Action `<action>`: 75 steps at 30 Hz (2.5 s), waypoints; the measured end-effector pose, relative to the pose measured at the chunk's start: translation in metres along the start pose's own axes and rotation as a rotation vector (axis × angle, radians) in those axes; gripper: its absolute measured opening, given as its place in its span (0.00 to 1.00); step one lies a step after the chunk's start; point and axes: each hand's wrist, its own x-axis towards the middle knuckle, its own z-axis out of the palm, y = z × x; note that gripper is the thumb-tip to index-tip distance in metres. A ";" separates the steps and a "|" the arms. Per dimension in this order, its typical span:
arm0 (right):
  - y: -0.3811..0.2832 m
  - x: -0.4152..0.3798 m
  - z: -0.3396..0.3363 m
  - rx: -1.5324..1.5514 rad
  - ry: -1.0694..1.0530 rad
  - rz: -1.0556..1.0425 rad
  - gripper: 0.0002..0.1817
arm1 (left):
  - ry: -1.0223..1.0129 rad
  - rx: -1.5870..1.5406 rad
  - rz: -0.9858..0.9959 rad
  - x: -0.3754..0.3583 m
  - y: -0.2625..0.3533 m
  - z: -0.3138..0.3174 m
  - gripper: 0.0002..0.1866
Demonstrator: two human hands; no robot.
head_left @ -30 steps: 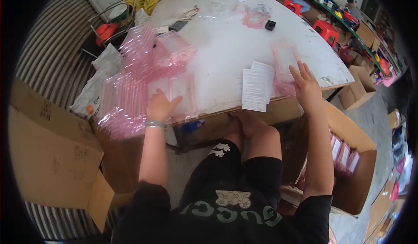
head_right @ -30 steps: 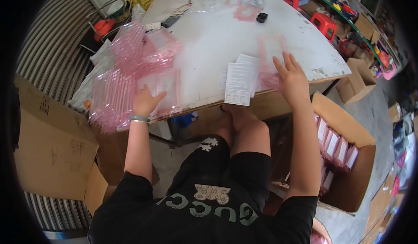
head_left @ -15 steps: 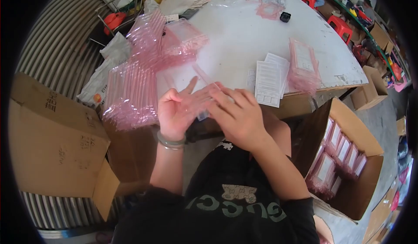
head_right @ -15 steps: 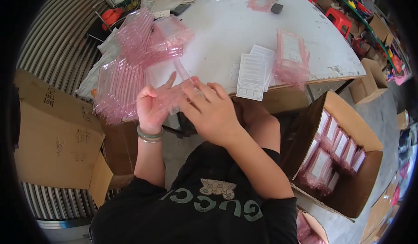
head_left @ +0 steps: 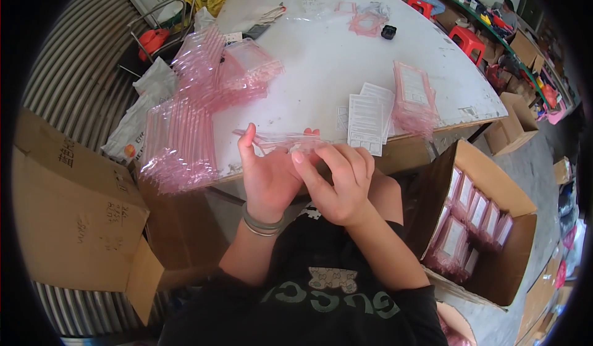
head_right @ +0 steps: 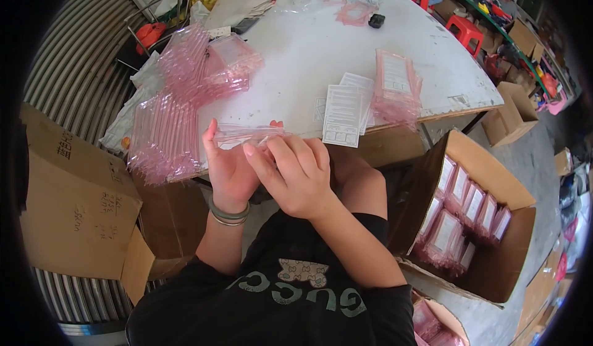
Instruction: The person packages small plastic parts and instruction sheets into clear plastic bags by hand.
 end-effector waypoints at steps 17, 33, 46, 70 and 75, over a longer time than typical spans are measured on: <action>-0.015 0.021 -0.016 0.236 -0.130 0.416 0.23 | 0.169 0.326 0.325 -0.005 -0.022 0.003 0.32; -0.002 0.011 -0.015 0.750 -0.725 0.485 0.53 | 0.237 0.433 0.269 -0.002 -0.026 -0.018 0.32; -0.011 0.007 -0.007 0.608 -0.647 0.434 0.62 | 0.242 0.481 0.217 -0.007 -0.015 -0.026 0.29; 0.002 -0.042 -0.040 0.693 0.170 1.379 0.08 | 0.316 0.272 0.256 0.009 0.019 -0.036 0.18; 0.054 -0.087 -0.002 0.884 0.213 1.992 0.16 | 0.300 0.195 0.192 0.015 0.003 -0.024 0.16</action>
